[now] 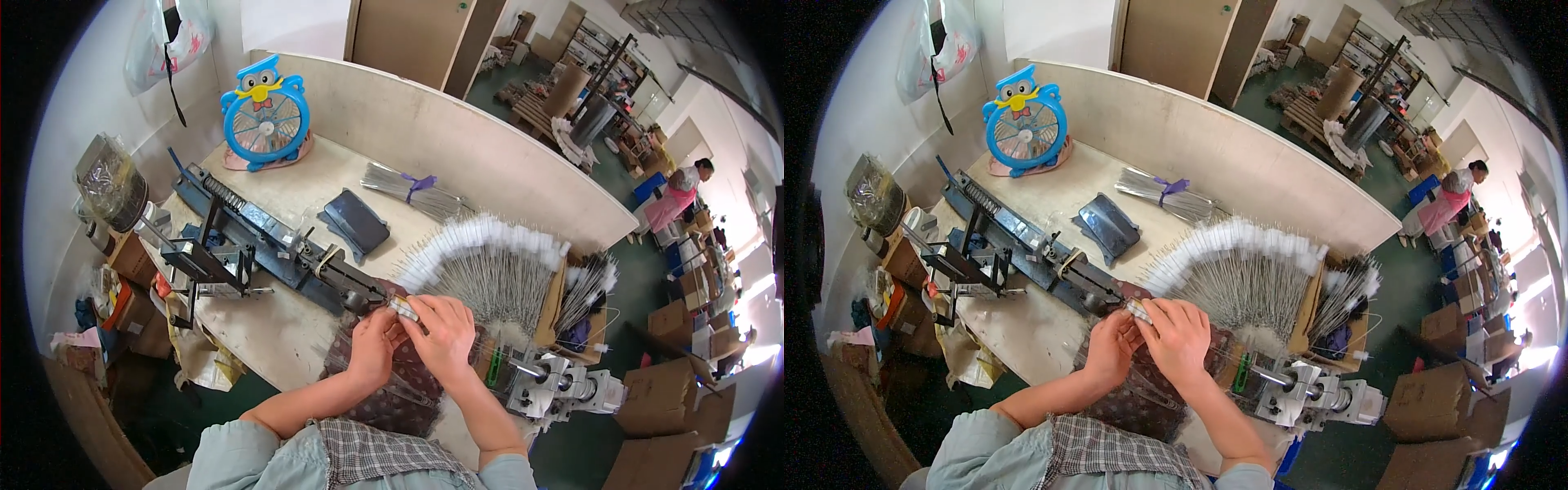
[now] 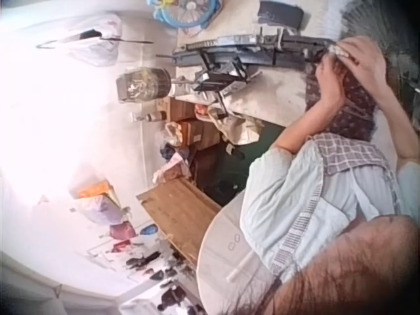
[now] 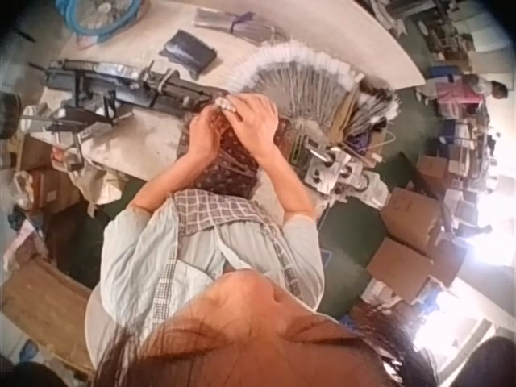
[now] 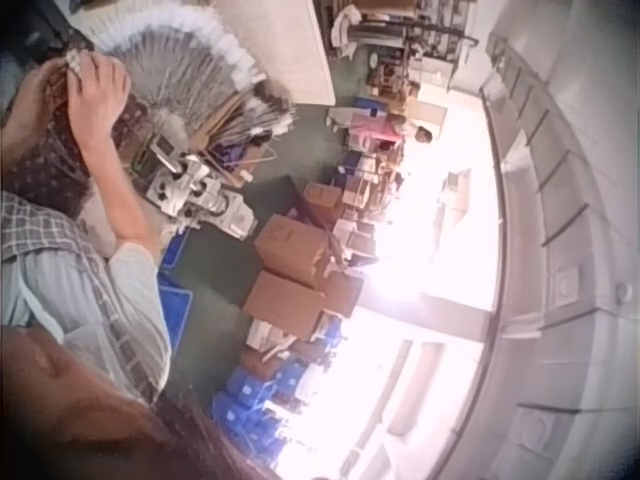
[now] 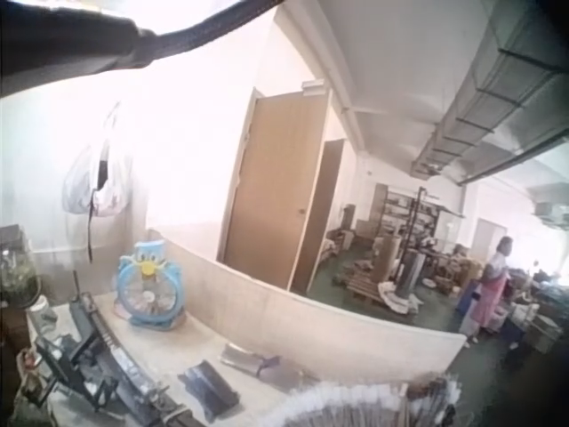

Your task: Manually assembling small white brushes using a mechanical press machine at a factory workbench.

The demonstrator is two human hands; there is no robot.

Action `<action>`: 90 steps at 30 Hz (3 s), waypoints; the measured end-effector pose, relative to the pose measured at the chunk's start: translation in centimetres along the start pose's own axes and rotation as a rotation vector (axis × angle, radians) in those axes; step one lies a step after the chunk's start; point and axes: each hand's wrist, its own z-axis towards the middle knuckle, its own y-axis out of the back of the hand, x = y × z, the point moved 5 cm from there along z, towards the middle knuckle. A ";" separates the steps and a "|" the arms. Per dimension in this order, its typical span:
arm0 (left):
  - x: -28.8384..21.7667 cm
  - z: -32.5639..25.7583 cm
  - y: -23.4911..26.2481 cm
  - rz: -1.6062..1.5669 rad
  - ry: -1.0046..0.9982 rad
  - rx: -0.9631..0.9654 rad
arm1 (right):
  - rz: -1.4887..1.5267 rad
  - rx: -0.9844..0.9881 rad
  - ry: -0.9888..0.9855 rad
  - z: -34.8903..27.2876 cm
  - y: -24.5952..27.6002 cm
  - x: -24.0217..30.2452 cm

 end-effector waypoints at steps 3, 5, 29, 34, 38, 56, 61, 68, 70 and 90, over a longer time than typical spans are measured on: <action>-0.2 0.0 0.0 0.007 0.001 -0.017 | -0.001 -0.016 0.020 0.0 0.4 0.3; 0.0 0.0 0.0 0.016 0.008 -0.023 | -0.002 0.004 0.022 -0.2 0.5 0.2; 0.4 0.7 0.6 0.108 -0.039 0.039 | -0.077 0.175 -0.001 -1.2 2.2 -1.0; 0.5 0.2 1.4 -0.013 0.047 0.004 | -0.031 0.170 -0.016 -1.8 2.5 -1.0; 0.0 -0.2 0.3 0.109 0.073 0.060 | 0.023 0.158 -0.031 -1.5 3.3 -1.3; -17.7 -2.4 30.3 -0.149 -0.275 -0.614 | 0.064 0.742 -0.323 -13.9 0.1 -3.8; -27.2 -4.6 38.2 0.114 -0.581 -0.964 | -0.004 0.866 -0.287 -14.7 -1.7 -3.5; -21.5 -3.7 34.2 0.178 -0.540 -0.849 | 0.008 0.796 -0.424 -12.7 1.1 -4.6; -18.4 -2.8 32.1 -0.008 -0.507 -0.733 | 0.043 0.788 -0.404 -13.6 0.4 -4.6; -7.0 -4.9 -1.7 -0.181 0.475 0.096 | 0.001 0.560 -0.368 -13.8 2.7 -5.2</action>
